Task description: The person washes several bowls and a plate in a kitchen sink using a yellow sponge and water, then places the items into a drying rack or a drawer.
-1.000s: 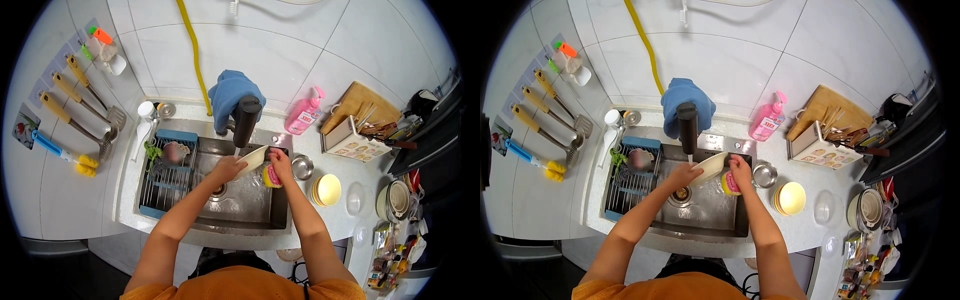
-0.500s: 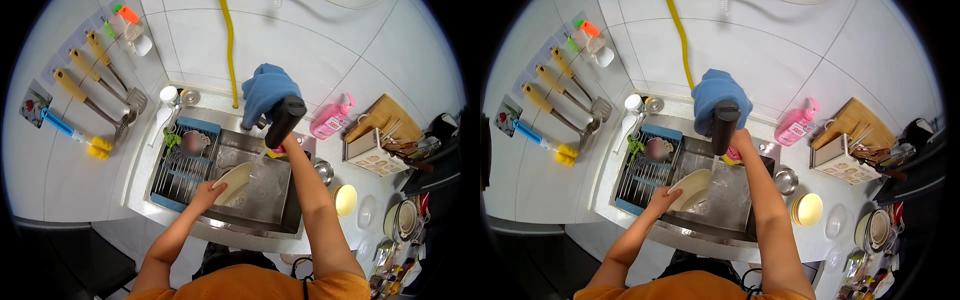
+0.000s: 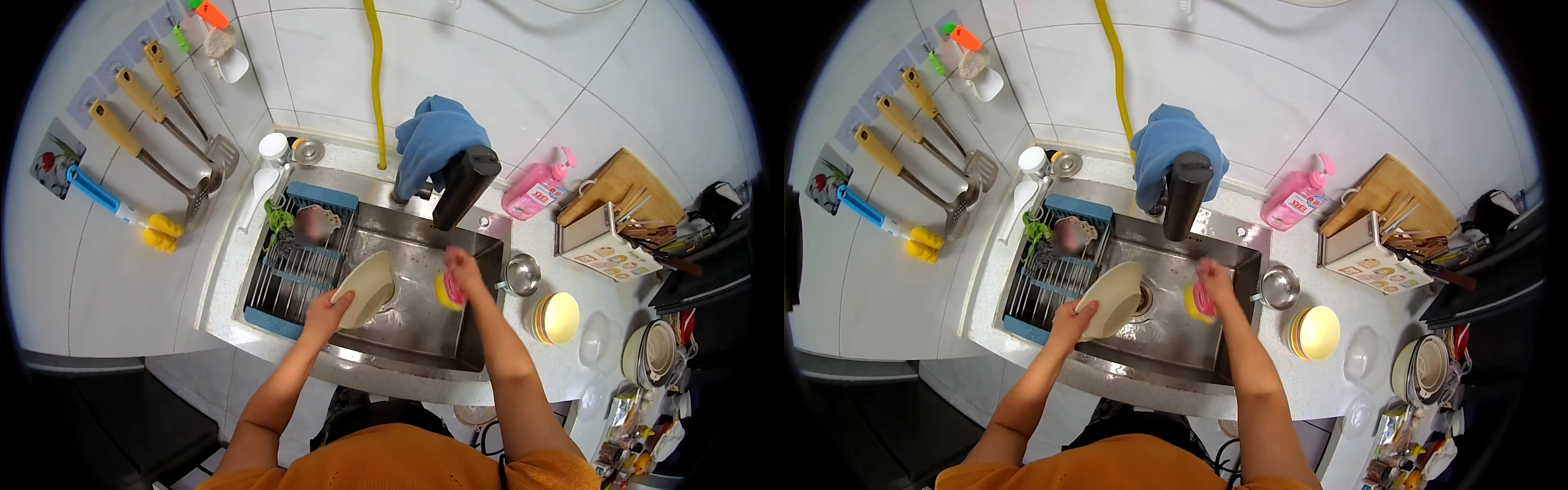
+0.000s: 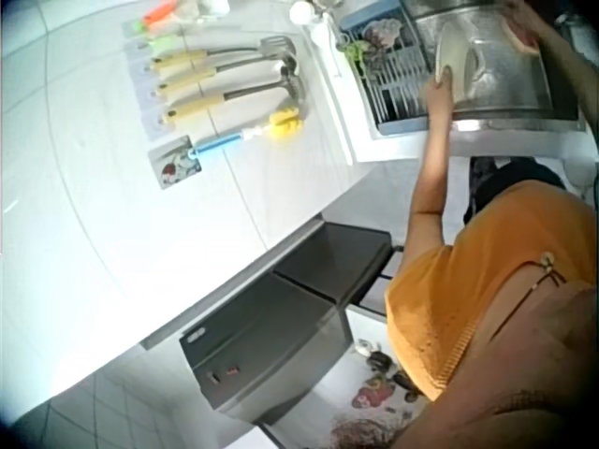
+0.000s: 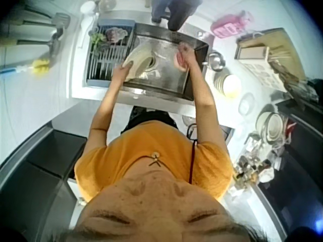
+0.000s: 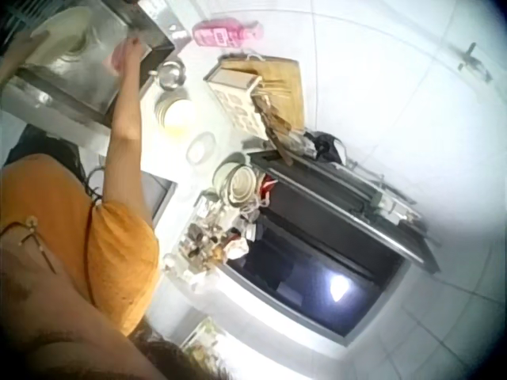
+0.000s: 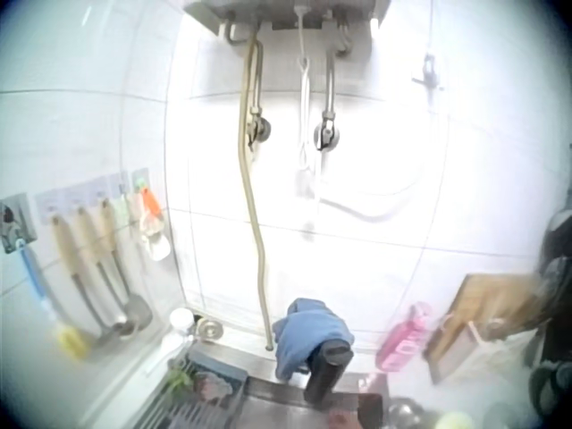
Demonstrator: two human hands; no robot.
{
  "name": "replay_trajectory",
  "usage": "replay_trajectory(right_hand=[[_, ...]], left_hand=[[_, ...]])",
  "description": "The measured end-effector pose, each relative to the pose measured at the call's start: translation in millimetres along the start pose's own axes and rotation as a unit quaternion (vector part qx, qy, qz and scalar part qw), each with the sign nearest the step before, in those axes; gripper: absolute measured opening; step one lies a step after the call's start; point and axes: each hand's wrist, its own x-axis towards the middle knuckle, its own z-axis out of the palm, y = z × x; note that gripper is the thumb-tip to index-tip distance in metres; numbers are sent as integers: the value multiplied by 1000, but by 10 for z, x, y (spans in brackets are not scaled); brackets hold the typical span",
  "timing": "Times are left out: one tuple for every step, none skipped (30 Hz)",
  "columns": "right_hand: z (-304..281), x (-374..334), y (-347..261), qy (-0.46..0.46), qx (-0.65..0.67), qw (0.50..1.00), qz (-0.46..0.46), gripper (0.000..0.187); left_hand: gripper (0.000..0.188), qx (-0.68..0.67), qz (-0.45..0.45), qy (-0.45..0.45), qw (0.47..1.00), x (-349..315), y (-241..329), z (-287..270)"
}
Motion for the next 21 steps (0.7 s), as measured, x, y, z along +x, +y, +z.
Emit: replay_trajectory(right_hand=[[-3,-267,-63,11,-199,979,44,27],[16,-460,17,43,-250,967,-7,23],[55,-625,89,71,-298,950,-59,20],[93,-685,199,96,-221,970,-22,19],[163,-709,377,119,-143,982,17,18],[237,-727,550,142,-63,986,56,18],[350,-735,664,137,13,987,82,18],[477,-742,700,135,89,981,106,18],[605,-749,731,132,165,969,129,19],[734,-790,540,117,278,935,185,21],[820,-826,361,104,333,910,226,21],[914,-847,220,89,387,879,265,21],[1036,-850,117,86,445,846,280,22],[1146,-855,-18,82,501,810,295,23],[1222,-839,-153,46,537,785,305,23],[1277,-825,-358,7,570,759,315,25],[1359,-798,-523,-21,597,749,287,26],[1444,-765,-664,-48,623,737,258,28],[1529,-731,-783,-66,613,751,236,27],[1602,-692,-887,-83,603,764,214,26],[1647,-652,-982,-100,591,777,192,26]], left_hand=[[29,-13,-13,16,1000,-15,-19,-43],[29,-52,-17,20,998,-59,20,-69],[30,-61,-20,34,997,-91,-7,-133],[30,-72,-19,46,996,-88,-35,-195],[31,-81,-21,57,995,-112,-12,-228],[29,-106,-37,82,990,-155,22,-276],[29,-146,-37,93,984,-172,5,-368],[29,-154,-33,112,981,-182,-6,-475],[30,-162,-28,131,978,-197,-17,-546],[29,-180,-15,138,974,-306,145,-591],[29,-185,2,146,972,-391,248,-645],[29,-174,23,154,972,-453,309,-713],[29,-164,44,161,972,-502,348,-789],[32,-145,44,171,974,-538,367,-868],[33,-129,54,176,974,-574,403,-933],[34,-113,65,182,975,-622,444,-1001],[35,-98,76,188,974,-659,482,-1056],[38,-87,83,194,974,-687,502,-1108],[38,-81,82,198,973,-707,499,-1173],[38,-75,81,202,973,-715,483,-1236],[38,-69,80,205,973,-716,479,-1278]])
